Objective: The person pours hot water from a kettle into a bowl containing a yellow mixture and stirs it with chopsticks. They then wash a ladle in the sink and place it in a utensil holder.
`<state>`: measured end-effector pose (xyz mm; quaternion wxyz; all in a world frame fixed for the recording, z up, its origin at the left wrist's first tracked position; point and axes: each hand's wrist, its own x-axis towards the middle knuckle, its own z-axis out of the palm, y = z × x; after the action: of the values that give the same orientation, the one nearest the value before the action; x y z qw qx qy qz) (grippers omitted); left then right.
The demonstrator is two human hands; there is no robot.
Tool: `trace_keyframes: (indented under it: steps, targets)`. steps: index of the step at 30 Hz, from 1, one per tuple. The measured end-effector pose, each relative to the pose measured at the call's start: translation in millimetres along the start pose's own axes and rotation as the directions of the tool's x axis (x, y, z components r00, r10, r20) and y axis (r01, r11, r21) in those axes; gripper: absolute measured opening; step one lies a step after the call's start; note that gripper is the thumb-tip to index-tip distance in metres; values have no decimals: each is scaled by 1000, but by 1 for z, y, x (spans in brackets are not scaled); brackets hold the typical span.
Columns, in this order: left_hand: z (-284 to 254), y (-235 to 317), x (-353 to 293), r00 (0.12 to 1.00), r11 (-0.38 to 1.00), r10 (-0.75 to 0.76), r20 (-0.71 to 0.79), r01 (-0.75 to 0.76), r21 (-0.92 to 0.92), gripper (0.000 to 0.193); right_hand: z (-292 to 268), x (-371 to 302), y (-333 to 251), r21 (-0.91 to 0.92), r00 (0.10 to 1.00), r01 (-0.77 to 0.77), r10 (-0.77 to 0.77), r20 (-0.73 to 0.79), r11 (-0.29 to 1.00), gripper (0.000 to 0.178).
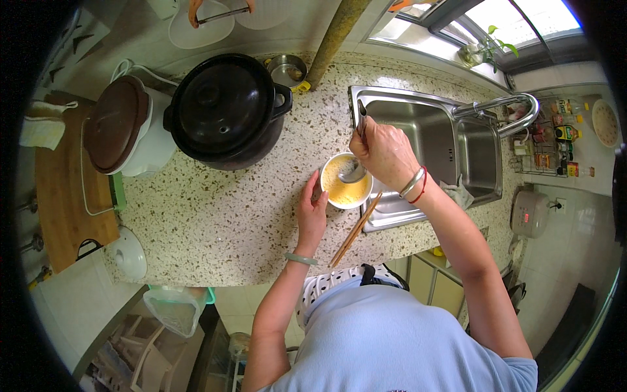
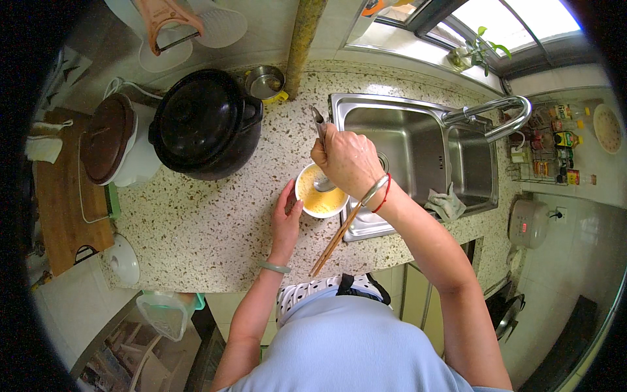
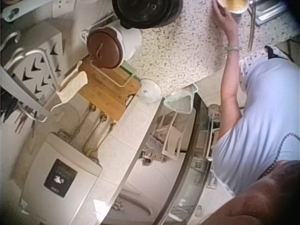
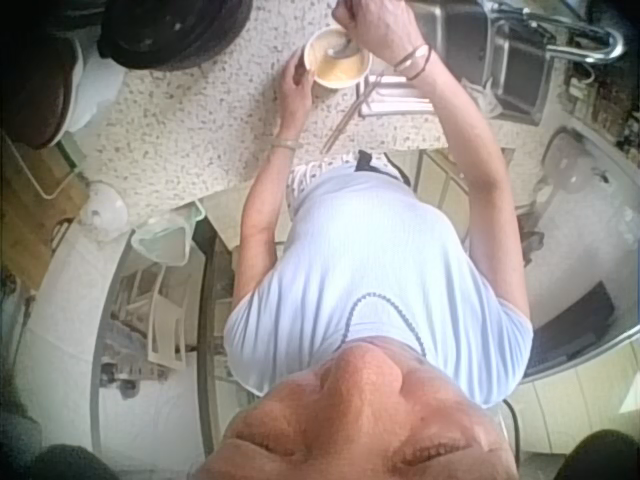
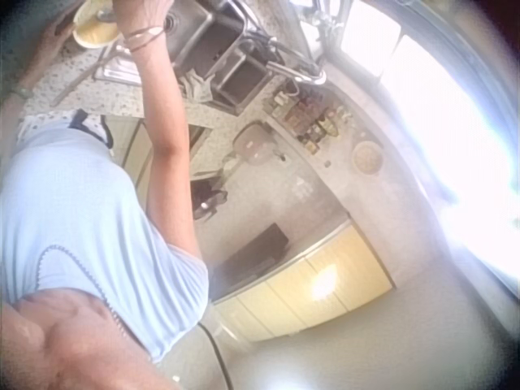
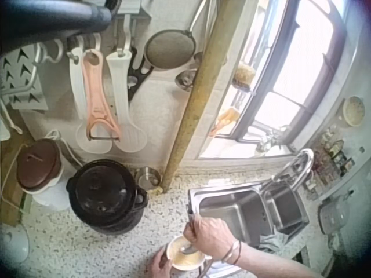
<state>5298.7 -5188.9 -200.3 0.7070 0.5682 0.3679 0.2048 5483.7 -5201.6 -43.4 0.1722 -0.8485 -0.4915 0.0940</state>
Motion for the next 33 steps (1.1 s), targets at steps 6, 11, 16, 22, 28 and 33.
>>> trace_keyframes:
  steps: [6, 11, 16, 22, 28, 33]
  targets:
    - [0, -4, 1, 1000, 1000, 18, 0, -18, 10, 50, 2, -1, -2, 36, 1000, -1, 1, -5, 999, 15]
    - [-1, 4, 0, 1000, 1000, -4, 26, 4, 18, 48, 2, -4, -5, 42, 1000, 0, 0, 5, 999, 14]
    - [-1, 6, 0, 999, 1000, -15, 32, 15, 6, 47, 4, -8, -6, 94, 1000, 1, -1, 2, 996, 14]
    - [0, 2, 1, 1000, 1000, -6, 25, 6, 4, 46, 7, -14, -7, 120, 999, -33, 31, 17, 992, 14]
    - [0, -3, 2, 1000, 1000, -6, 17, 7, -23, 46, 12, -28, -2, 158, 998, 33, -24, -59, 987, 17]
    - [-1, -3, 1, 999, 999, -24, 30, 25, -32, 47, 13, -56, 15, 234, 996, 65, -49, -72, 970, 14]
